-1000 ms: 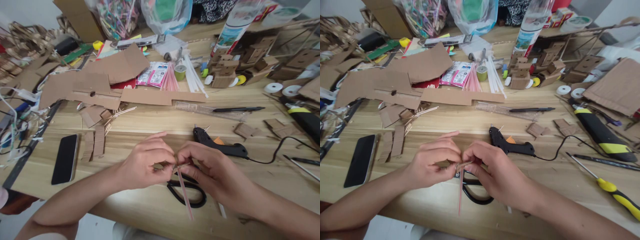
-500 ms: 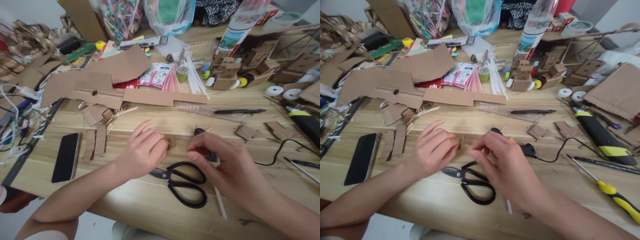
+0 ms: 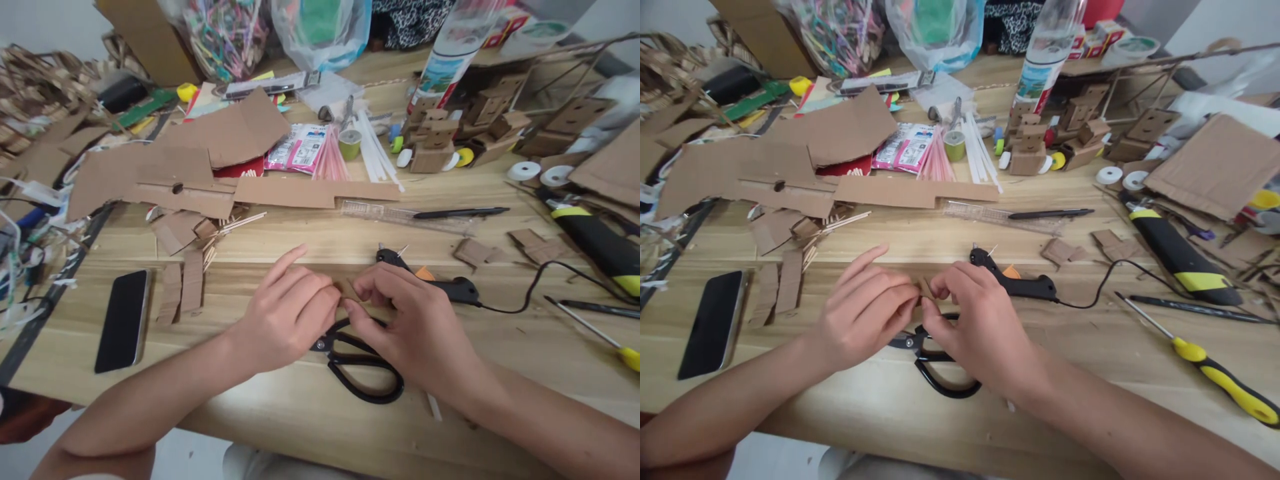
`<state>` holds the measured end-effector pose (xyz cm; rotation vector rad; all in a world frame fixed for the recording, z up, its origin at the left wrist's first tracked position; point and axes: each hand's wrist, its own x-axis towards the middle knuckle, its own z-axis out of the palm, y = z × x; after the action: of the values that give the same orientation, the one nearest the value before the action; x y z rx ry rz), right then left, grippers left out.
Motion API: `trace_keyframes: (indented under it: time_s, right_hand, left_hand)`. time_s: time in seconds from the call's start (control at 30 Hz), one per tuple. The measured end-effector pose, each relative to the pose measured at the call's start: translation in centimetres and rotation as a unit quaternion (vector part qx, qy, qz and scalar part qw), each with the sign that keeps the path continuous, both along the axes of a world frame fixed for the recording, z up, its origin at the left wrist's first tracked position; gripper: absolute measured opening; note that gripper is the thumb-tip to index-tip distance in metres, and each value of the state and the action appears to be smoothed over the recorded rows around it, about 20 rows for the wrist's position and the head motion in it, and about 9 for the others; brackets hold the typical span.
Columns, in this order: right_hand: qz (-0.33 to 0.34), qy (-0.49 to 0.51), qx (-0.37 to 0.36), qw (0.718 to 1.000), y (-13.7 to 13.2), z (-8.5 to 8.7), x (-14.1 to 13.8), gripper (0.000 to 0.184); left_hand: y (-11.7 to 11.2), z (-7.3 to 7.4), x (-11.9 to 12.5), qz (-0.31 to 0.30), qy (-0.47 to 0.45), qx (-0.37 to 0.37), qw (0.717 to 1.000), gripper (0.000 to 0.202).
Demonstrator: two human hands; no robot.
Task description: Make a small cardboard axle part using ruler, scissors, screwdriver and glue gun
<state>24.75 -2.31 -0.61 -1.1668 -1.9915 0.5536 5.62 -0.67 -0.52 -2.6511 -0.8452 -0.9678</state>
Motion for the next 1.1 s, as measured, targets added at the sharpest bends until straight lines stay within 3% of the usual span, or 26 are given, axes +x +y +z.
trace_keyframes:
  time_s: [0.3, 0.87, 1.1]
  right_hand:
    - [-0.002, 0.03, -0.04, 0.999, -0.05, 0.24, 0.04, 0.021]
    - [0.007, -0.001, -0.056, 0.998, 0.56, 0.35, -0.26, 0.018]
    - [-0.007, 0.034, -0.062, 0.997, 0.53, 0.32, -0.37, 0.019]
  left_hand:
    - [0.02, 0.18, 0.08, 0.001, -0.026, 0.003, 1.0, 0.009]
    - [0.3, -0.2, -0.12, -0.037, 0.028, 0.035, 0.998, 0.009]
    - [0.58, -0.7, 0.18, -0.035, -0.009, 0.007, 0.999, 0.01]
